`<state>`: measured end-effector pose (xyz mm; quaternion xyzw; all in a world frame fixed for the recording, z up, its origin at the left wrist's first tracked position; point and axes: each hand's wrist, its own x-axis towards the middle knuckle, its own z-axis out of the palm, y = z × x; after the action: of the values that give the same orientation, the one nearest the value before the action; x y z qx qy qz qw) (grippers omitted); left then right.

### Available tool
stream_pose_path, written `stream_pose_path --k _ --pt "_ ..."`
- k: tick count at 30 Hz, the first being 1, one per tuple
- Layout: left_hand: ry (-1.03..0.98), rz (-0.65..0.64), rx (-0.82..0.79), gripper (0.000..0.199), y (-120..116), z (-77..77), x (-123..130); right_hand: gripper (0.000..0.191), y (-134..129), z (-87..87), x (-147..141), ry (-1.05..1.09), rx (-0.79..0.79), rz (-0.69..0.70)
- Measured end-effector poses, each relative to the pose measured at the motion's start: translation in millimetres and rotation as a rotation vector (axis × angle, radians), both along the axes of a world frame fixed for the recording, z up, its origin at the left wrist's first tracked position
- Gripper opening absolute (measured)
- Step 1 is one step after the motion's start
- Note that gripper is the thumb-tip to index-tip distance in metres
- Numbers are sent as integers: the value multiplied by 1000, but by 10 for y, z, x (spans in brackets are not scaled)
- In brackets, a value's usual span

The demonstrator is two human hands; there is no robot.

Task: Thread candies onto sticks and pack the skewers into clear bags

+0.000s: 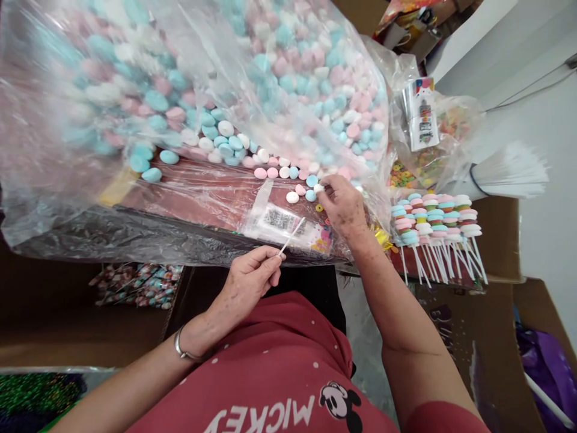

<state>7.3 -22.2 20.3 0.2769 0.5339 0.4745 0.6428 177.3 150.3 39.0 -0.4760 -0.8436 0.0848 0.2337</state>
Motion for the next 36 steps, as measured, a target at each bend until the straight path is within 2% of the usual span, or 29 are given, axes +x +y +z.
stream_pose_path --k 5,16,20,23,26,28,30,33,36 --pt "8 12 3 22 -3 -12 -7 16 -12 -76 -79 -134 5 22" --pt "19 18 -4 25 20 -26 -18 20 -23 2 -132 -385 41 51" --pt "75 6 1 29 21 -52 -21 19 -69 -4 -190 -479 30 51" --pt "137 -8 25 30 19 -66 -24 21 -96 -17 -244 -473 25 41" --pt "206 -23 94 26 24 -57 -50 20 -103 -15 -249 -288 -35 -29" --pt "260 -29 142 24 35 -38 -85 13 -111 0 -215 -7 -126 -94" --pt "320 -24 177 25 53 -13 -128 4 -139 26 -167 374 -298 -141" --pt "413 -20 208 25 90 39 -179 17 -218 81 -116 890 -626 -170" --pt "486 -44 222 25 127 99 -194 23 -309 132 -123 1131 -815 -148"
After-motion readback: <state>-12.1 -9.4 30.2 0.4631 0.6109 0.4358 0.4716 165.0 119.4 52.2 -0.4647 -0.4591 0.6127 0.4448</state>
